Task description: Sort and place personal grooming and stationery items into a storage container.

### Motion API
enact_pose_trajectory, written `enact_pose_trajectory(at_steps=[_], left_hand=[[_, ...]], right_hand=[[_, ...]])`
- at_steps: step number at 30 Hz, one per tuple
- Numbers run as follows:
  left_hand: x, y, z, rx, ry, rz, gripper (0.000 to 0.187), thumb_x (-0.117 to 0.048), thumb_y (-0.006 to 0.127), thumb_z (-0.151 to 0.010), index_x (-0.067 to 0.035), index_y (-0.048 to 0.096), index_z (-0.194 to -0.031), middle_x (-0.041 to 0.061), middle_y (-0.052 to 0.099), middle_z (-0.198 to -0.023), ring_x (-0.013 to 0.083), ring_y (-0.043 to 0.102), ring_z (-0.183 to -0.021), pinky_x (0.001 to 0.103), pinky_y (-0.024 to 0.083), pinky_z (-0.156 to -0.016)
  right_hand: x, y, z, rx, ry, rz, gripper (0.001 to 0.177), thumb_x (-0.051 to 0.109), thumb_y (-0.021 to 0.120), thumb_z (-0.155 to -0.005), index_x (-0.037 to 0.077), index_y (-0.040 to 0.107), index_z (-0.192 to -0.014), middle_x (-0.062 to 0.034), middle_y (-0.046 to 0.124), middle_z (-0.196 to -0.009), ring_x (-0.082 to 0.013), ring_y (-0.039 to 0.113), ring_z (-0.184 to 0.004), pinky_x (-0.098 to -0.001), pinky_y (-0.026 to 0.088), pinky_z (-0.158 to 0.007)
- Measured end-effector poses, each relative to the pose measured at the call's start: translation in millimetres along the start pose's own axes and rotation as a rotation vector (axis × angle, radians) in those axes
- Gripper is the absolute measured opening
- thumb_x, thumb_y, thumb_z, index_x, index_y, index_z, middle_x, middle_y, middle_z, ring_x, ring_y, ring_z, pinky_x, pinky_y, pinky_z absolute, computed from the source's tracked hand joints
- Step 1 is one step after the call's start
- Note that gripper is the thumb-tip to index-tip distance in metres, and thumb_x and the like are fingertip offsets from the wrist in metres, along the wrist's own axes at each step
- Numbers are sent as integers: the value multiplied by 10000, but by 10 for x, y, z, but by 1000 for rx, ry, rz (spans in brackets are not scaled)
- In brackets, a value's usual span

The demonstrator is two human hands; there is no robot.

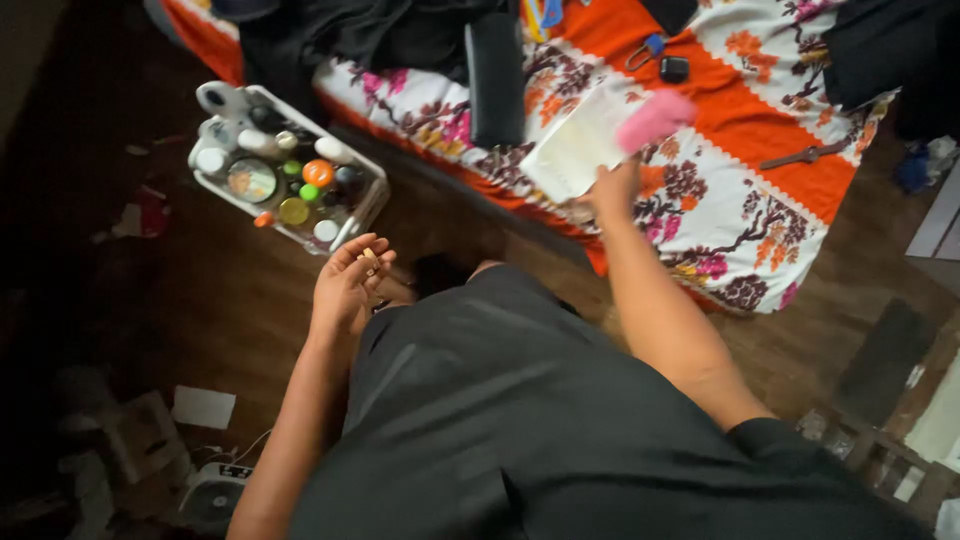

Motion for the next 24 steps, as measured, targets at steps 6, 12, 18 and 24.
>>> enact_pose_trajectory(at_steps=[6, 12, 18, 24], left_hand=[[325, 1069, -289, 60, -56, -126, 367, -11, 566, -973, -18, 575, -1339, 134, 667, -1259, 225, 686, -1075, 316, 553, -897], [869, 1975, -862, 218, -152, -179, 400, 5, 568, -939, -4, 550, -1338, 123, 676, -1239, 246, 699, -1102, 331, 582, -927], [870, 2760, -1018, 221, -139, -94, 462, -7, 612, -956, 12, 519, -1408, 116, 630, -1280, 242, 668, -1127, 331, 557, -956], [1119, 2888, -1221, 199, -108, 8, 607, -66, 590, -990, -2, 402, -1564, 145, 583, -1362, 237, 595, -1179, 374, 536, -1066]], right_hand=[[-834, -86, -280, 48, -294, 389, 373, 65, 710, -897, -15, 622, -1250, -212, 777, -1072, -344, 756, -953, -406, 599, -771], [-231, -157, -67, 412, 113, -21, 367, 156, 676, -903, -31, 669, -1219, -155, 763, -996, -207, 767, -769, -343, 658, -615], [155, -284, -97, 534, 21, 84, 519, 189, 729, -882, 19, 535, -1333, -129, 741, -1014, -175, 730, -821, -324, 602, -681], [-1, -273, -215, 633, -115, 39, 573, 187, 744, -901, 18, 480, -1382, -97, 723, -1050, -149, 708, -859, -316, 578, -750]])
Point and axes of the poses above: each hand's wrist, its own z-axis away from the middle knuckle, its own y-axis out of the palm, x = y × z, the point moved 4 cm from there along -z, towards the middle knuckle
